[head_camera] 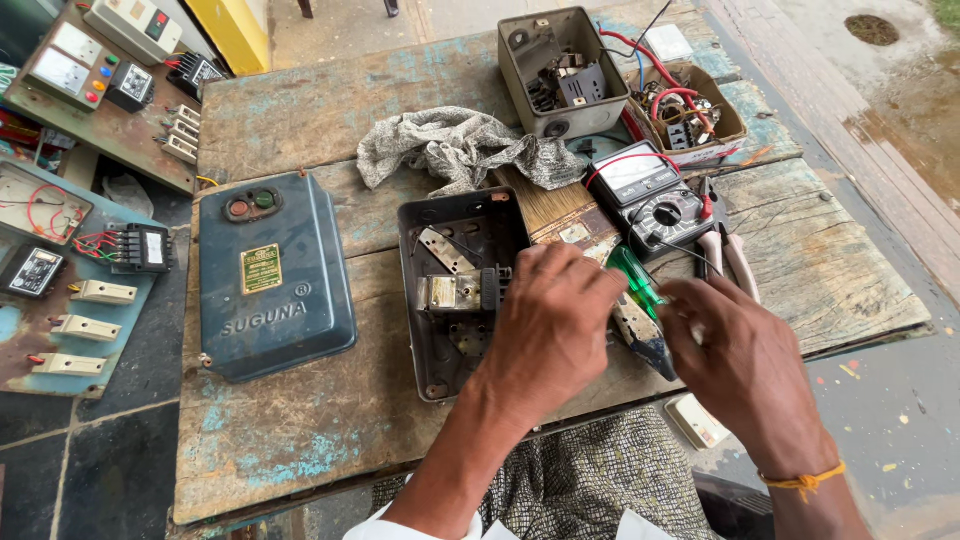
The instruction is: The person disassembles and repairs a motor starter box on a wooden workbench, using a screwdriver to remove screws and probe internal electrical components such as the relay and contactor while referring to a multimeter.
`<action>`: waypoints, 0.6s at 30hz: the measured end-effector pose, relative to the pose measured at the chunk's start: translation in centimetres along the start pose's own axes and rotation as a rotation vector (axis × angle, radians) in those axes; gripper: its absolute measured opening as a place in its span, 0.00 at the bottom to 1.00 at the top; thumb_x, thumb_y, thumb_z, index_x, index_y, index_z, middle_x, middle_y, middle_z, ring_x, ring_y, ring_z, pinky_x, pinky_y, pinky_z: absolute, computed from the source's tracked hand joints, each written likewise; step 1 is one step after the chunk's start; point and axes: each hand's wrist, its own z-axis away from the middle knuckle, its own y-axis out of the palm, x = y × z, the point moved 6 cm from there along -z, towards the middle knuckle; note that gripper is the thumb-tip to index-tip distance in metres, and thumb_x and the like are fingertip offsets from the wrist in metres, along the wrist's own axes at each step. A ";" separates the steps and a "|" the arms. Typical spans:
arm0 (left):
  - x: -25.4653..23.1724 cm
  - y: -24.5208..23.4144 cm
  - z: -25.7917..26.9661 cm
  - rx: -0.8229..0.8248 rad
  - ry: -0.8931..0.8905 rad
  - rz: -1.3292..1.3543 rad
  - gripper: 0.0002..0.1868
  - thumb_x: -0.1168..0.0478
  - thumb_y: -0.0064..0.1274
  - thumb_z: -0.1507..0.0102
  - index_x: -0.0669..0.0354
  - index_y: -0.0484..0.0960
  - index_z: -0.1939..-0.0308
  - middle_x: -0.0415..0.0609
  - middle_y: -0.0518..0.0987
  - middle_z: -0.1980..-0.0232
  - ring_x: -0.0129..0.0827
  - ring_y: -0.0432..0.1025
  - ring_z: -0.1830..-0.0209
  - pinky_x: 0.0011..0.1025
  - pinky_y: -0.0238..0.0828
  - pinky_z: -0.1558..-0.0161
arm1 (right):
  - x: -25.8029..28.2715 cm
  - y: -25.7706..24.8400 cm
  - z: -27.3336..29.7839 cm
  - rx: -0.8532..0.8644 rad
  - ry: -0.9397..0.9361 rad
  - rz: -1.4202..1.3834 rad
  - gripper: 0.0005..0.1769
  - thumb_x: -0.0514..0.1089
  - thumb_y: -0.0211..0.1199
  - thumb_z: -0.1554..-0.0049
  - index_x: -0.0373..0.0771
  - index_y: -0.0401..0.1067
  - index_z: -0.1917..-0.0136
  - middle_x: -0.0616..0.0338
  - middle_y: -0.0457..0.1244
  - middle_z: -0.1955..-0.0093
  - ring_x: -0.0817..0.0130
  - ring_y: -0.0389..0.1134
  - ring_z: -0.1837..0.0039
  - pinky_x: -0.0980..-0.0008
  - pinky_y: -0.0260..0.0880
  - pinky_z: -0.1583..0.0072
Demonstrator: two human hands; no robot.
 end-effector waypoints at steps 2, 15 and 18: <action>0.2 -0.5 0.1 -0.051 -0.028 0.078 0.10 0.71 0.59 0.35 0.63 0.81 0.49 0.52 0.82 0.56 0.40 0.76 0.52 0.44 0.71 0.42 | 2.1 -0.7 -0.2 -0.046 -0.098 -0.159 0.14 0.41 0.63 0.44 0.41 0.76 0.44 0.57 0.69 0.56 0.64 0.73 0.60 0.64 0.74 0.58; 3.7 -7.4 1.8 -0.244 -0.515 0.442 0.13 0.68 0.55 0.30 0.57 0.78 0.42 0.49 0.86 0.57 0.30 0.83 0.58 0.28 0.80 0.58 | 7.3 2.3 -3.2 -0.004 -0.377 -0.826 0.08 0.37 0.67 0.41 0.35 0.77 0.47 0.59 0.70 0.56 0.72 0.71 0.57 0.74 0.73 0.56; 5.1 -9.4 2.8 -0.256 -0.396 0.187 0.15 0.66 0.56 0.33 0.56 0.79 0.41 0.51 0.84 0.47 0.37 0.80 0.45 0.37 0.76 0.44 | 5.3 3.2 -5.2 0.137 -0.168 -1.216 0.05 0.36 0.63 0.37 0.34 0.76 0.48 0.57 0.70 0.56 0.72 0.70 0.58 0.75 0.72 0.58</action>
